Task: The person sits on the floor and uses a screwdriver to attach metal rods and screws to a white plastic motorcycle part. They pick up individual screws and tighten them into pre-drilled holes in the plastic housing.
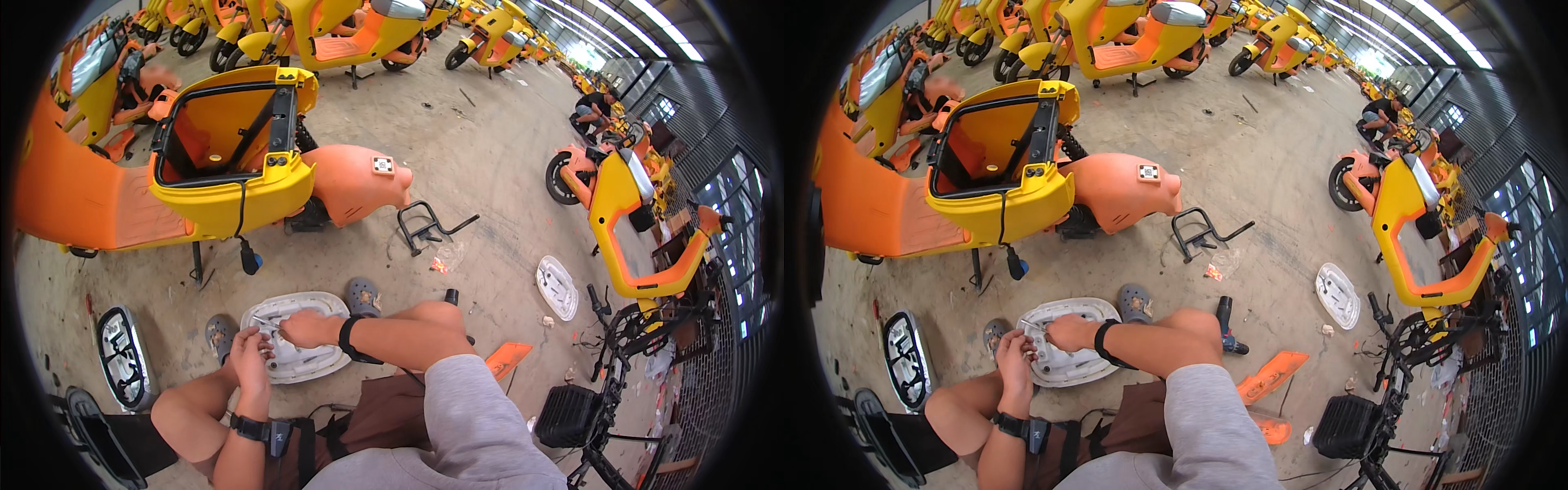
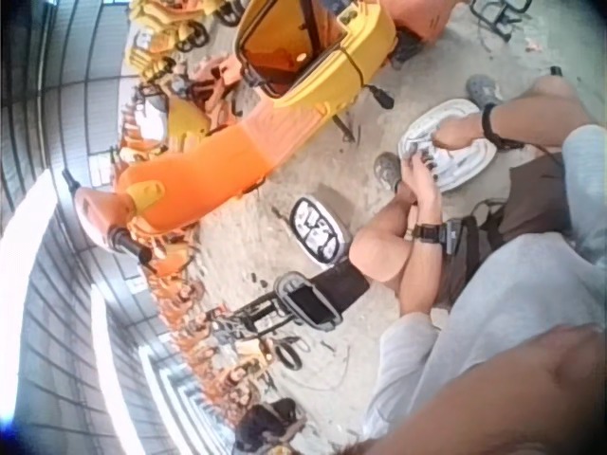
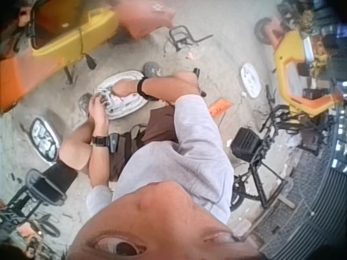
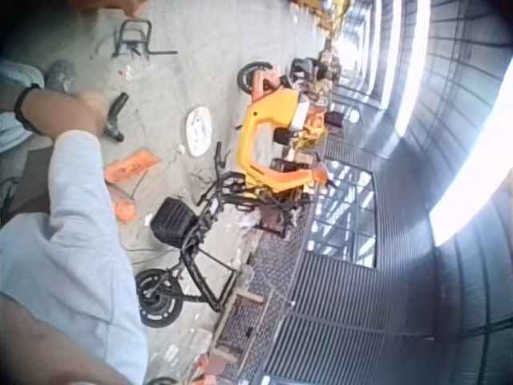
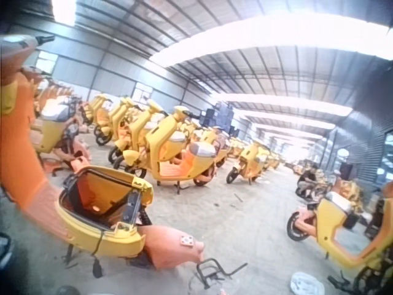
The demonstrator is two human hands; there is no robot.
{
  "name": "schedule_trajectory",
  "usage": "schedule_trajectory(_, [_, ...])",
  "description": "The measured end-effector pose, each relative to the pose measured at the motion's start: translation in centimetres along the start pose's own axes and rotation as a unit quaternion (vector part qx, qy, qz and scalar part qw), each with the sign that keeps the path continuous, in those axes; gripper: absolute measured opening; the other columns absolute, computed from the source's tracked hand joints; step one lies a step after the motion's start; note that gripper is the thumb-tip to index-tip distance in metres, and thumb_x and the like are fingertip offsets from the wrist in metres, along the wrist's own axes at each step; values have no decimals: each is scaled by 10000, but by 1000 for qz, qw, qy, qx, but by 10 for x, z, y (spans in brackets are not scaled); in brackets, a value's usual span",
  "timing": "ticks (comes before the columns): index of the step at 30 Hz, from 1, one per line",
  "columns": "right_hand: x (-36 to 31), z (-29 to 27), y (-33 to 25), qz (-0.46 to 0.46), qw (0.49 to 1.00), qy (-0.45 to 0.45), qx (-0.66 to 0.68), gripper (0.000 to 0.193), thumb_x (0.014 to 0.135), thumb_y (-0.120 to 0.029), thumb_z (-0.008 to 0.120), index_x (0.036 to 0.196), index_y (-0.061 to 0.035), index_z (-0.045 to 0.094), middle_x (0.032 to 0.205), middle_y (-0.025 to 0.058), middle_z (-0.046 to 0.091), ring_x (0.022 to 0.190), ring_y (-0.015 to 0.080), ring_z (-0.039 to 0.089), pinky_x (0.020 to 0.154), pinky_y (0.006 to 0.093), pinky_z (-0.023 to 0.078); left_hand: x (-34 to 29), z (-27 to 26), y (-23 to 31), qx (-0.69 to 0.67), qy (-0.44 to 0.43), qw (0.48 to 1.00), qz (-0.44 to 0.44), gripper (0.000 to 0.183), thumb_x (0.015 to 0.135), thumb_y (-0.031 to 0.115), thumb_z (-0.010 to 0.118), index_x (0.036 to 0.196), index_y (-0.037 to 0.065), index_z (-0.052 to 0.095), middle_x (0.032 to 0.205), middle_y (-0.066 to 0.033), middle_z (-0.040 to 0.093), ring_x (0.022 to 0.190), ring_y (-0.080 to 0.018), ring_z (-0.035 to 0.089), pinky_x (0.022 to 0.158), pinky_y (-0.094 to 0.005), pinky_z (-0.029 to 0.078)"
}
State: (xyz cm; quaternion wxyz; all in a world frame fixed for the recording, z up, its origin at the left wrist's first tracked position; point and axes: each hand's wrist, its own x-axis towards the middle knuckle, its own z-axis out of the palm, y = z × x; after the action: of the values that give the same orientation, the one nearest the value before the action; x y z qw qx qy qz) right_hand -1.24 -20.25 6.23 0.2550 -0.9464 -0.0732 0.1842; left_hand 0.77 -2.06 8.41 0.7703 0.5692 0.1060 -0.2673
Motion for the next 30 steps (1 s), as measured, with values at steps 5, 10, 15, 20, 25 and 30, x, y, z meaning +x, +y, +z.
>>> schedule_trajectory(5, [-4, 25, 13, -22, 987, 156, 27, 328, 945, -314, 507, 854, -29, 643, 892, 197, 673, 868, 393, 638, 747, 494, 503, 1, -3, 1, -6, -15, 999, 30, 121, 927, 98, 525, 1026, 48, 573, 841, -57, 609, 704, -119, 566, 580, -258, 450])
schedule_trajectory(10, [-7, 30, 3, 77, 978, 175, 79, 398, 946, -373, 532, 772, -37, 654, 726, 186, 644, 741, 399, 625, 672, 506, 487, 21, -9, -1, 12, 17, 1000, 21, 121, 916, 103, 530, 1013, 51, 581, 830, -46, 617, 722, -125, 576, 609, -265, 454])
schedule_trajectory(15, [-20, 51, -23, 191, 920, 262, 222, 422, 929, -408, 556, 777, -35, 682, 677, 180, 642, 668, 389, 621, 611, 461, 468, 19, -5, -47, 4, 65, 996, -61, 227, 900, 95, 511, 1118, 60, 564, 1010, -60, 624, 892, -160, 592, 723, -337, 479])
schedule_trajectory(20, [-12, 60, -6, 264, 827, 342, 359, 462, 940, -429, 544, 792, -28, 718, 721, 166, 673, 688, 311, 646, 651, 389, 481, 9, -17, -62, 108, -34, 988, -105, 453, 880, 69, 510, 1330, 24, 501, 1206, -95, 580, 1033, -211, 577, 790, -364, 508])
schedule_trajectory(25, [1, 75, -11, 218, 777, 258, 532, 548, 963, -493, 493, 1005, 26, 662, 950, 162, 700, 791, 246, 657, 724, 373, 502, -4, -10, -57, 234, -220, 946, -43, 635, 774, 43, 629, 1376, -31, 444, 1285, -156, 566, 1112, -239, 574, 875, -358, 500])
schedule_trajectory(30, [6, 103, -16, 183, 820, 218, 497, 635, 961, -548, 464, 1197, 28, 587, 1164, 195, 650, 948, 315, 654, 867, 400, 485, -14, -7, -76, 345, -253, 898, 106, 690, 694, 146, 754, 1286, -66, 469, 1221, -174, 591, 1104, -260, 583, 943, -358, 465])
